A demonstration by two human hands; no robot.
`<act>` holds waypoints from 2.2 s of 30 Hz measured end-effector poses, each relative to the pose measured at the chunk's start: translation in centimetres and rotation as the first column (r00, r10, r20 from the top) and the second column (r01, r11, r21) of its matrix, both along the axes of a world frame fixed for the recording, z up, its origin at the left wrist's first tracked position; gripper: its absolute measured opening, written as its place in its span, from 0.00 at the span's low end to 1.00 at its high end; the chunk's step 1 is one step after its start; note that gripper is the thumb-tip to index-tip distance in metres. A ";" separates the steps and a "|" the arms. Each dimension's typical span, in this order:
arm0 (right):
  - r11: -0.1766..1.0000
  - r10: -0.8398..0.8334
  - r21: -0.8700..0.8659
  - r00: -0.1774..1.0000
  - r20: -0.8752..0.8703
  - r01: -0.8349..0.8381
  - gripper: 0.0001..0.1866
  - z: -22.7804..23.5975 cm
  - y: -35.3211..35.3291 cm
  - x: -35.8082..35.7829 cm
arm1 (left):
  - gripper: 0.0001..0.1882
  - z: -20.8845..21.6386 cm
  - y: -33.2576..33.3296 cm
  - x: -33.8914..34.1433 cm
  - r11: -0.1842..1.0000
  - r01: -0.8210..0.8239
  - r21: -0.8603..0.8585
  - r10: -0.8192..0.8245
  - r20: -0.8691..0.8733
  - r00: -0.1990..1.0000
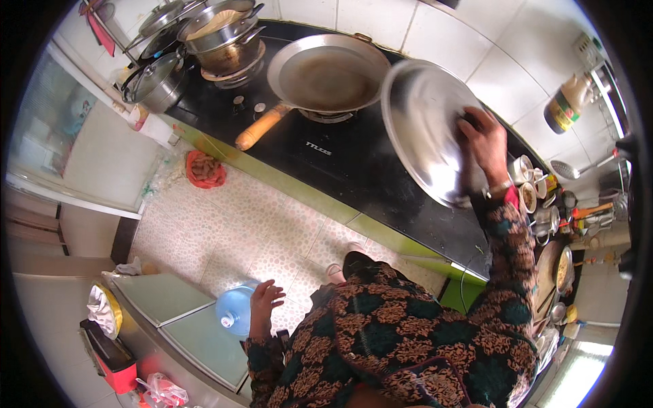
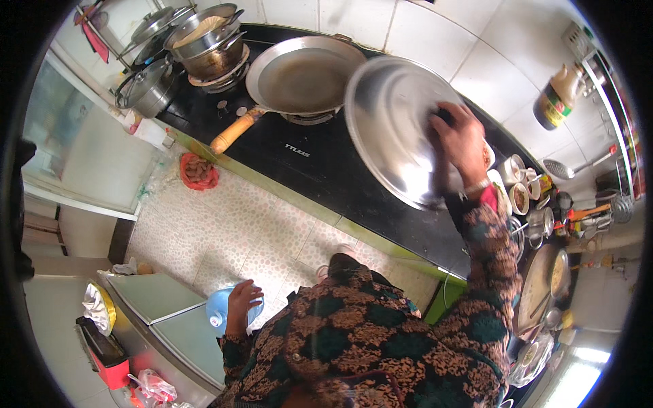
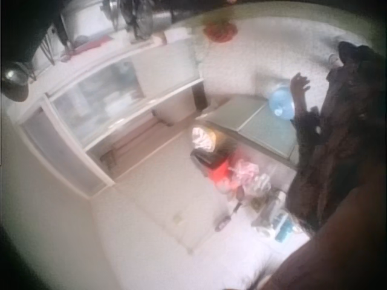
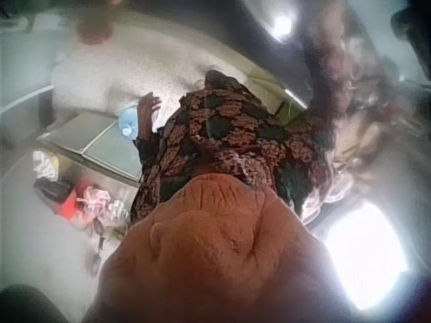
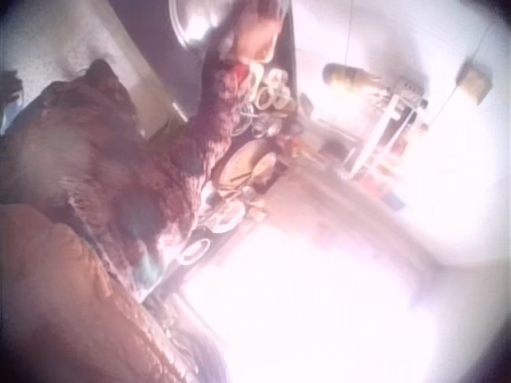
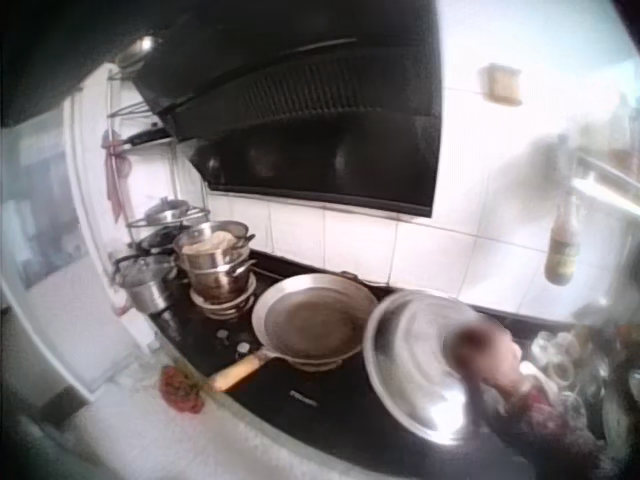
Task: The person scrubs the interior of a wok with a bundle of sticks, rinses it at the sink, and then uses a ladle to scoop water from a pot and pour it into the wok. The person also handles a bowl of chopped green vegetables and places a lid on the wok.
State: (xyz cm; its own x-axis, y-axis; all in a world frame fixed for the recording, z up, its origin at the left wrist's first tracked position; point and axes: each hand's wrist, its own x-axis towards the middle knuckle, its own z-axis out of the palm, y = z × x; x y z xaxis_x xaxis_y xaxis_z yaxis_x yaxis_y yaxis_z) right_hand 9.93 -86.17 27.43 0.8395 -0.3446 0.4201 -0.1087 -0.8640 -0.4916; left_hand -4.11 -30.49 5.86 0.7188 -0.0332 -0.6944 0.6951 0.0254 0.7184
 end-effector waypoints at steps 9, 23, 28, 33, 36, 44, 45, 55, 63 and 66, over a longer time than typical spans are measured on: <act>0.908 0.309 -0.233 0.933 -0.185 -0.347 0.19 -2.4 9.9 25.4 | 0.21 0.6 4.5 -0.2 0.928 -0.370 0.048 0.373 -0.080 0.925; 0.925 0.259 -0.184 0.908 -0.330 -0.331 0.15 -5.6 9.7 34.1 | 0.21 1.4 7.4 17.2 0.971 -0.237 0.027 0.238 -0.061 0.969; 0.949 0.207 -0.166 0.929 -0.308 -0.267 0.16 -6.1 9.1 33.0 | 0.22 0.6 8.9 23.8 0.995 -0.102 0.003 0.102 -0.033 0.994; 0.949 0.133 -0.209 0.901 -0.413 -0.236 0.16 -5.6 10.0 33.4 | 0.26 -1.1 12.9 30.6 0.994 0.105 -0.015 -0.105 0.036 0.994; 0.897 -0.030 -0.434 0.968 -0.248 -0.083 0.19 -2.7 16.2 32.3 | 0.24 -2.6 18.8 34.1 0.980 0.186 -0.068 -0.188 -0.024 0.982; 0.965 0.202 0.217 0.949 -0.242 -0.151 0.13 -3.5 44.4 27.7 | 0.21 -8.7 31.1 42.1 0.968 0.246 0.051 -0.233 -0.191 0.954; 0.962 0.216 0.235 0.914 -0.343 -0.139 0.12 -6.1 46.5 27.9 | 0.22 -9.6 31.8 42.9 0.963 0.266 0.043 -0.255 -0.173 0.951; 0.922 -0.378 -0.192 0.892 -0.248 0.337 0.29 -21.9 36.0 35.4 | 0.29 -17.1 36.7 40.2 0.947 0.319 0.041 -0.284 -0.360 0.889; 0.884 -0.467 -0.222 0.797 -0.383 0.411 0.25 -23.1 35.5 36.0 | 0.27 -20.7 36.6 37.4 0.967 0.255 -0.018 -0.235 -0.453 0.860; 0.906 -0.419 -0.230 0.829 -0.371 0.355 0.23 -23.2 35.4 35.8 | 0.26 -22.0 36.2 37.4 0.962 0.265 -0.063 -0.265 -0.444 0.856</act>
